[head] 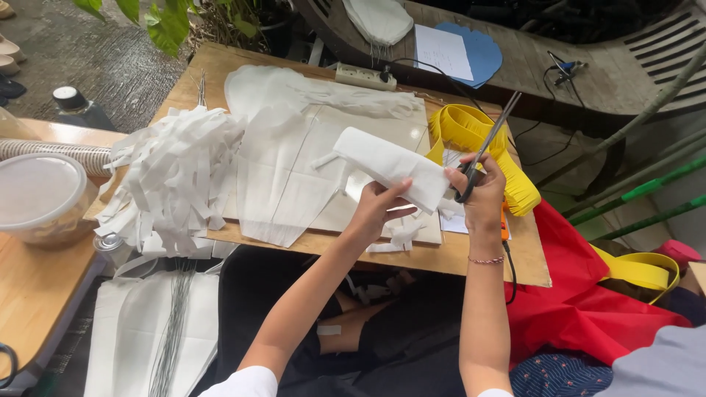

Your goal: Cutting a piece of white fabric into thin strips using scissors on a workbench.

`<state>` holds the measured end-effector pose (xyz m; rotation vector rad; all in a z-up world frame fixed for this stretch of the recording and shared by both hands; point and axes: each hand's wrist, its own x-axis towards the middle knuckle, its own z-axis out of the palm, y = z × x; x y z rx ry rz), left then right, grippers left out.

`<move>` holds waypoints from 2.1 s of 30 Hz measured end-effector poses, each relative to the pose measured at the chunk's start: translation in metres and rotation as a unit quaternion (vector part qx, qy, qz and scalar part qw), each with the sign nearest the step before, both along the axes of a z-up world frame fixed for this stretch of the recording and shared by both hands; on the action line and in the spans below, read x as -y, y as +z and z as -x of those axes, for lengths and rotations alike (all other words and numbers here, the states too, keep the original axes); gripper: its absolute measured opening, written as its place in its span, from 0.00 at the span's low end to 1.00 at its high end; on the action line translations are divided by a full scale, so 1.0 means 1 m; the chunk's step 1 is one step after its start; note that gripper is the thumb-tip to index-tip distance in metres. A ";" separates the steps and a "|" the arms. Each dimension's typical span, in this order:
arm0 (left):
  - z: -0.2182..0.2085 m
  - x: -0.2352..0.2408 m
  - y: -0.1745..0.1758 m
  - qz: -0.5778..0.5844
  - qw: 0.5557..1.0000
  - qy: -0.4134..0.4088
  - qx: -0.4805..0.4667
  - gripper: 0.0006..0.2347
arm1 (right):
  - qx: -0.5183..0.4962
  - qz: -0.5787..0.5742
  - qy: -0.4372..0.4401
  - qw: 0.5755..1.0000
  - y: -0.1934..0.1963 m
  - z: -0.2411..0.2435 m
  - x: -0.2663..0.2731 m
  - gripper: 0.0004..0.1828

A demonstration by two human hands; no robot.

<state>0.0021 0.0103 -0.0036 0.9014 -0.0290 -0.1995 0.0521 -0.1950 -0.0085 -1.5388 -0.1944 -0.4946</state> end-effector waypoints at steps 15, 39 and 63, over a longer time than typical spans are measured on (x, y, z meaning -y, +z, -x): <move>0.005 0.008 -0.005 0.017 0.999 -0.017 0.024 0.30 | 0.008 0.058 -0.020 0.998 0.008 0.009 -0.003 0.20; 0.020 0.025 -0.010 -0.075 0.994 0.073 0.018 0.20 | -0.172 0.052 0.131 0.975 -0.035 0.122 -0.046 0.42; 0.001 0.023 -0.029 -0.077 0.995 0.055 0.032 0.18 | -0.150 0.049 0.121 0.980 -0.060 0.104 -0.035 0.38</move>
